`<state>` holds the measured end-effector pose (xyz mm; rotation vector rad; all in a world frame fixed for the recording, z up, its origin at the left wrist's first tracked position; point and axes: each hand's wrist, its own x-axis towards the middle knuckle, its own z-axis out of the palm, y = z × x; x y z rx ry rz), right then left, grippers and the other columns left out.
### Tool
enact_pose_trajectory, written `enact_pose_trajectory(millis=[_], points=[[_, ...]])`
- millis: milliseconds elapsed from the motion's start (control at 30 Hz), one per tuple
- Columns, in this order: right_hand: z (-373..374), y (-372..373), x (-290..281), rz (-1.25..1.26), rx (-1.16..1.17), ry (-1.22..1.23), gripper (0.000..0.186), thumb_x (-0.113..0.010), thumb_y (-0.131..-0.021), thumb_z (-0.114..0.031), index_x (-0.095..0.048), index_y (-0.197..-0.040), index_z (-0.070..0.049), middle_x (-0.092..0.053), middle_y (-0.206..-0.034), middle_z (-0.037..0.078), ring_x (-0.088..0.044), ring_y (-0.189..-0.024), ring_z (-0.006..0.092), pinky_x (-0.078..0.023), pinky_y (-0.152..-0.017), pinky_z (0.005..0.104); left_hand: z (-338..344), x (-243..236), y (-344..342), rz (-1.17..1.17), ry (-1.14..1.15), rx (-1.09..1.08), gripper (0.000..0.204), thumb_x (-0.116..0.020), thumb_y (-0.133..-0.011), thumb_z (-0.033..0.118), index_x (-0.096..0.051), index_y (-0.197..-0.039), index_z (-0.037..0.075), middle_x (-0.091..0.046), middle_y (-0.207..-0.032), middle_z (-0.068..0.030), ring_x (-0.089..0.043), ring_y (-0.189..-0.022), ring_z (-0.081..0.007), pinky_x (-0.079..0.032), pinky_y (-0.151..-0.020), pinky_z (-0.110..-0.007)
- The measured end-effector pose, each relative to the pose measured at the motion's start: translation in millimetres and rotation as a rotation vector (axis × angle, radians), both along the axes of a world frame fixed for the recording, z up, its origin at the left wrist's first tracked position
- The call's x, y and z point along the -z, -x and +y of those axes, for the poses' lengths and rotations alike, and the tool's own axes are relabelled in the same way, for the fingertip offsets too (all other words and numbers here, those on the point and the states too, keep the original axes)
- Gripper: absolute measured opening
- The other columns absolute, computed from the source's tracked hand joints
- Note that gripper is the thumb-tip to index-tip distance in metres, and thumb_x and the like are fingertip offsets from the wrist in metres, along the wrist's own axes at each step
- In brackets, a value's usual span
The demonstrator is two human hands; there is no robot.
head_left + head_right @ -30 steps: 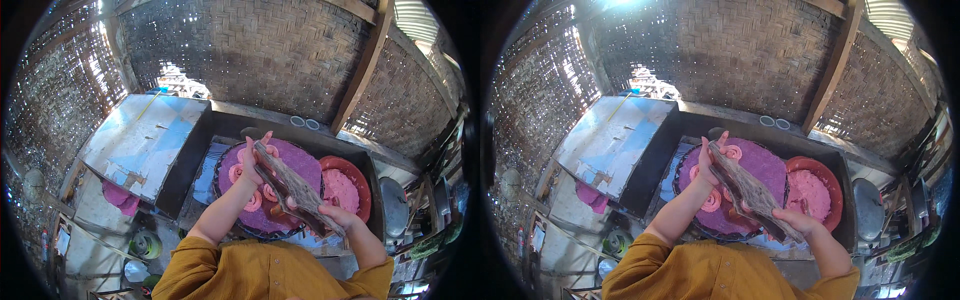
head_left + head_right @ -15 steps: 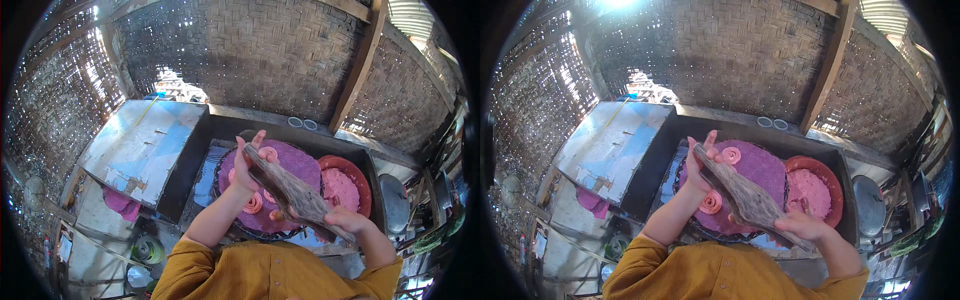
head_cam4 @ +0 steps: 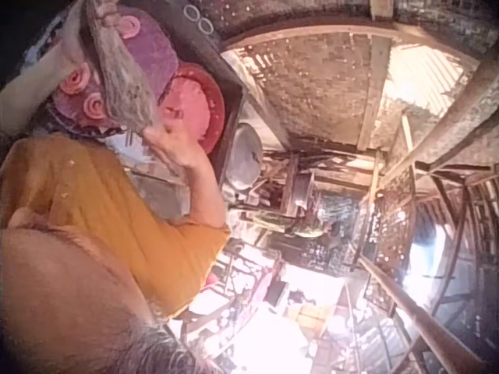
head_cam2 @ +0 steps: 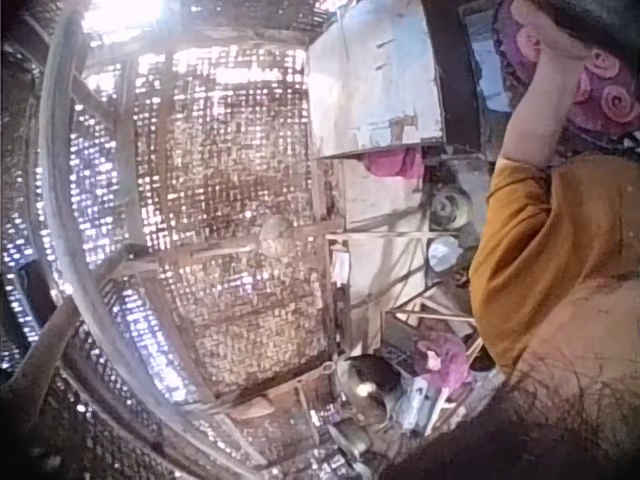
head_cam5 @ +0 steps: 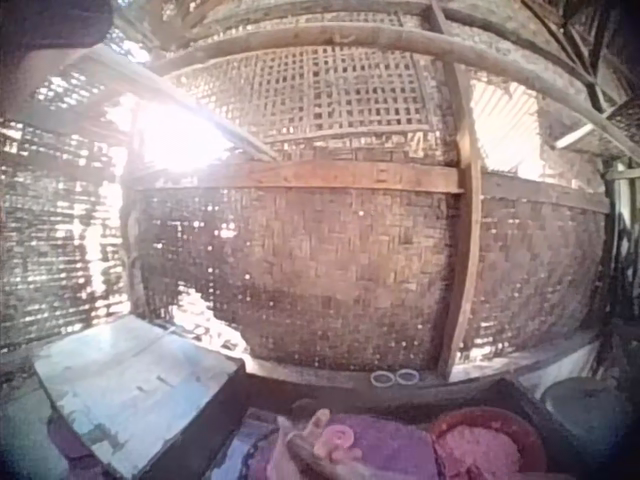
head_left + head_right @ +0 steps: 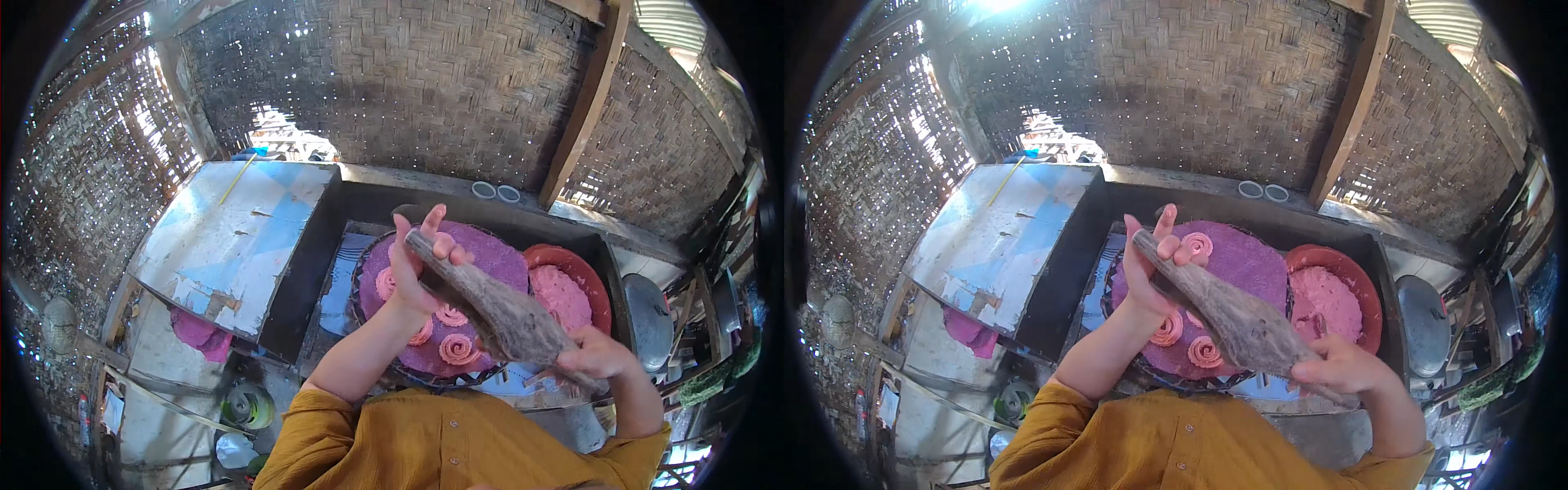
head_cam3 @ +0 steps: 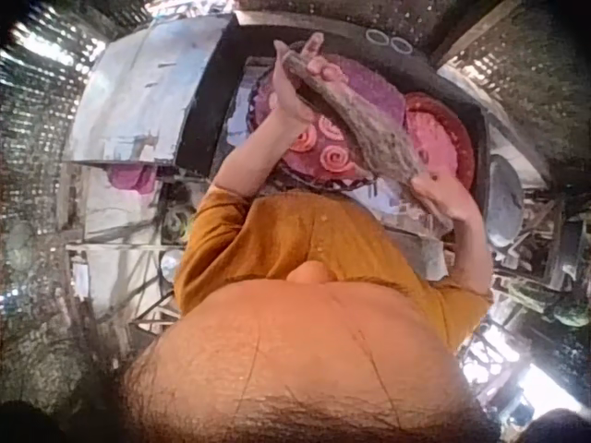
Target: The person uses a wooden mold and a metal spatula to scoop pink batter from a red bowl and form spiral-shaped cakes on a purple tray. The person repeatedly fills the mold, presses the batter, and releases the formed spirals onto the tray.
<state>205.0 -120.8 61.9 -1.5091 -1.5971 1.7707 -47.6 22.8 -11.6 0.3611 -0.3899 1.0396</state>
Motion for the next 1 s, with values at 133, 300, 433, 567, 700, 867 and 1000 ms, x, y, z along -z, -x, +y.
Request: enact_pose_trajectory(millis=[133,300,433,567,700,867,1000], points=[[9.7,5.8,-4.9,-0.058,0.021,-0.104,0.039,-0.064,-0.078,-0.034,-0.061,-0.090,0.003,-0.061,-0.076,0.005,-0.058,-0.068,0.0114,-0.049,-0.061,0.0274,13.5,-15.6,3.8,0.000,-0.080,-0.040,0.058,-0.031,-0.083,0.064,-0.051,-0.115,0.018,-0.059,-0.066,-0.0002,-0.054,-0.069,-0.0187,-0.042,-0.071,-0.038],[15.0,23.0,-1.3,-0.002,0.002,-0.054,0.036,-0.064,-0.078,-0.034,-0.062,-0.086,0.002,-0.060,-0.074,0.005,-0.057,-0.067,0.0104,-0.046,-0.058,0.0260,12.0,-28.0,25.4,0.013,-0.097,-0.055,0.060,-0.027,-0.084,0.064,-0.051,-0.114,0.018,-0.060,-0.066,-0.0014,-0.056,-0.070,-0.0193,-0.042,-0.074,-0.037],[3.8,20.6,1.5,-0.001,-0.018,0.010,0.036,-0.064,-0.078,-0.034,-0.062,-0.086,0.001,-0.060,-0.072,0.004,-0.056,-0.066,0.0095,-0.044,-0.057,0.0242,-3.6,-19.9,28.5,0.072,-0.091,-0.088,0.060,-0.026,-0.085,0.064,-0.054,-0.111,0.017,-0.061,-0.065,-0.0007,-0.056,-0.067,-0.0171,-0.039,-0.075,-0.034],[-10.7,7.4,2.3,0.032,0.003,-0.026,0.036,-0.065,-0.077,-0.034,-0.062,-0.083,0.002,-0.060,-0.070,0.003,-0.055,-0.067,0.0084,-0.043,-0.058,0.0237,-13.9,-15.7,14.0,0.097,-0.034,-0.061,0.059,-0.026,-0.086,0.062,-0.053,-0.110,0.016,-0.058,-0.061,0.0024,-0.057,-0.066,-0.0146,-0.037,-0.077,-0.032],[-14.4,3.3,-7.0,-0.114,0.070,-0.060,0.035,-0.066,-0.077,-0.033,-0.063,-0.081,0.002,-0.061,-0.069,0.003,-0.054,-0.065,0.0083,-0.043,-0.057,0.0244,-7.0,-12.3,-2.9,0.054,0.050,-0.006,0.058,-0.030,-0.084,0.063,-0.052,-0.109,0.016,-0.055,-0.058,-0.0010,-0.056,-0.063,-0.0187,-0.040,-0.071,-0.032],[-7.7,-0.9,4.0,-0.167,0.097,-0.120,0.035,-0.065,-0.077,-0.033,-0.063,-0.083,0.001,-0.060,-0.068,0.002,-0.053,-0.062,0.0081,-0.043,-0.055,0.0249,10.5,-12.0,-10.0,0.052,0.014,-0.023,0.060,-0.028,-0.084,0.064,-0.052,-0.111,0.015,-0.055,-0.057,-0.0001,-0.056,-0.061,-0.0186,-0.040,-0.074,-0.033],[1.6,10.9,10.6,-0.132,0.144,-0.189,0.037,-0.066,-0.076,-0.035,-0.063,-0.083,0.001,-0.059,-0.065,0.002,-0.053,-0.060,0.0078,-0.042,-0.054,0.0251,26.1,-9.4,-7.6,0.087,-0.145,0.024,0.059,-0.026,-0.086,0.060,-0.052,-0.112,0.014,-0.059,-0.076,-0.0025,-0.056,-0.076,-0.0175,-0.039,-0.077,-0.034]])
